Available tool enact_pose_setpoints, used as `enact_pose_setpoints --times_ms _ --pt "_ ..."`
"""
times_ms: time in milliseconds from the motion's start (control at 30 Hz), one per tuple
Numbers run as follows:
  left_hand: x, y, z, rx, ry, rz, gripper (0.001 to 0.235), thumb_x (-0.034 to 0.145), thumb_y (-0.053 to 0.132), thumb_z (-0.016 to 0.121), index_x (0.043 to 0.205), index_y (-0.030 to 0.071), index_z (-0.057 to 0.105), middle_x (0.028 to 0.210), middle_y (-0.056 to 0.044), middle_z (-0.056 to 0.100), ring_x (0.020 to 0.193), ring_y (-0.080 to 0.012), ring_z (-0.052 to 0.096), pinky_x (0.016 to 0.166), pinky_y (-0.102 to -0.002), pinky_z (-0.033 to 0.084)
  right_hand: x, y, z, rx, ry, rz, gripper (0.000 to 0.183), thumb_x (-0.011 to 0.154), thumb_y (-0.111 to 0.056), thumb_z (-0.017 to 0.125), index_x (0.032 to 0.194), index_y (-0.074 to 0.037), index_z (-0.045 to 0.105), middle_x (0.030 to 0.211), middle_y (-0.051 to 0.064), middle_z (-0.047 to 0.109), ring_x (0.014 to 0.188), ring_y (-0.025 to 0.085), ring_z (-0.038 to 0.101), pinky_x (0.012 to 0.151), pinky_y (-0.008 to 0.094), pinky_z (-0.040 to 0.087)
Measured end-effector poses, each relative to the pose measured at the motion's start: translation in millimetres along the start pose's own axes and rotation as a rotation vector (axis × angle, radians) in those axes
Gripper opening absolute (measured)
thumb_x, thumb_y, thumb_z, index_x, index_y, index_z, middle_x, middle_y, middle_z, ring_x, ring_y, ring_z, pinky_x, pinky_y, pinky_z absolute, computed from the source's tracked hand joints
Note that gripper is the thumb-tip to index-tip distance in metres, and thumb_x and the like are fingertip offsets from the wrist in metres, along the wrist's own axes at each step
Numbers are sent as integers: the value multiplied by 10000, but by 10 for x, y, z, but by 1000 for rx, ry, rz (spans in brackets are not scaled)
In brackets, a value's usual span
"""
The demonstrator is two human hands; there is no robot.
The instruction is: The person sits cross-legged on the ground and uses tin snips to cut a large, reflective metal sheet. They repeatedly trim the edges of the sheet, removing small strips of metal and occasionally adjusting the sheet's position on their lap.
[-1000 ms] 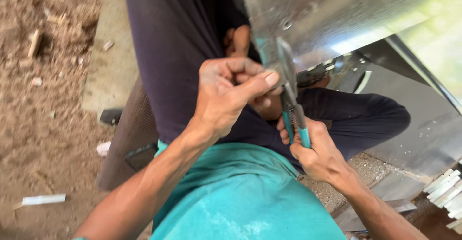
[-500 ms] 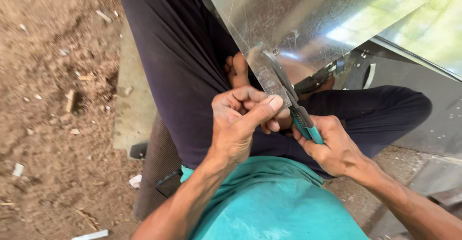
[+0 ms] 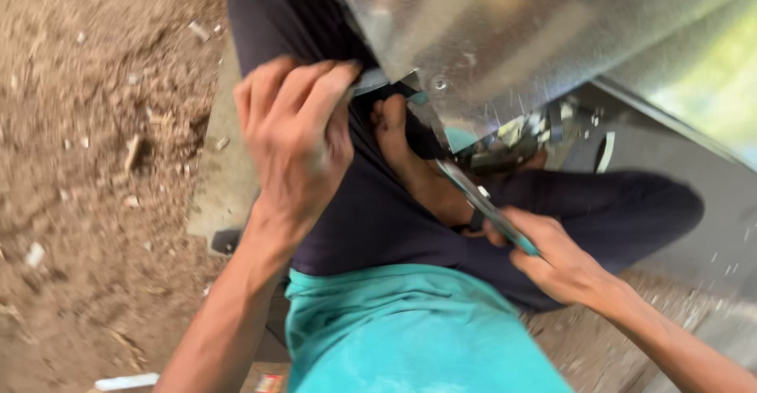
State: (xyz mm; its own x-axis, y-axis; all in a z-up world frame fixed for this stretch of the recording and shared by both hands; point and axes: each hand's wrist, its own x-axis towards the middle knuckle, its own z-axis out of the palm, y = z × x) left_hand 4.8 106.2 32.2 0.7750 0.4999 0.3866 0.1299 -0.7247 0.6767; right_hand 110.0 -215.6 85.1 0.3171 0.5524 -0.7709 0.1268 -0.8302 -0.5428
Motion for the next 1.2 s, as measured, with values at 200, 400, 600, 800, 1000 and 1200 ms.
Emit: enact_pose_setpoints --times_ms 200,400,600,800,1000,1200 --pt "-324 484 585 -1159 -308 -539 434 875 106 823 1263 -7 666 916 -9 700 854 -104 656 830 -265 563 -307 453 -579 -75 14 249 547 653 -19 542 1193 -19 627 974 92 702 692 194 553 671 344 517" --pt "-426 530 600 -1192 -205 -748 228 964 106 795 963 -111 727 810 -122 736 701 -128 646 639 -273 494 -90 416 -869 -130 -37 185 579 647 -20 525 1217 -12 625 949 98 727 674 173 543 644 340 517" --pt "-494 232 176 -1260 78 -696 238 1054 175 700 1186 -23 696 1042 -113 769 953 -146 743 784 -249 584 312 -33 -743 -131 -194 122 596 650 -54 531 1241 -30 604 1004 85 737 703 166 562 676 336 526" --pt "-552 207 169 -1281 144 -647 281 1083 190 657 1277 -13 673 1114 -111 778 1071 -182 783 867 -273 649 627 -551 -700 -278 -236 46 563 654 -52 522 1208 -34 615 975 104 717 686 205 565 685 366 521" --pt "-524 197 168 -1301 148 -650 259 1085 144 664 1275 -32 679 1070 -120 784 1043 -186 787 883 -280 656 659 -682 -731 -361 -242 -49 431 662 -35 518 1079 -10 624 912 123 680 823 193 660 755 361 537" --pt "-452 26 166 -1173 156 -644 213 1060 172 750 1079 -40 747 898 -68 740 780 -119 684 720 -244 569 712 -659 -703 -660 -196 216 223 854 -83 591 1028 10 695 854 181 671 774 279 640 747 383 528"
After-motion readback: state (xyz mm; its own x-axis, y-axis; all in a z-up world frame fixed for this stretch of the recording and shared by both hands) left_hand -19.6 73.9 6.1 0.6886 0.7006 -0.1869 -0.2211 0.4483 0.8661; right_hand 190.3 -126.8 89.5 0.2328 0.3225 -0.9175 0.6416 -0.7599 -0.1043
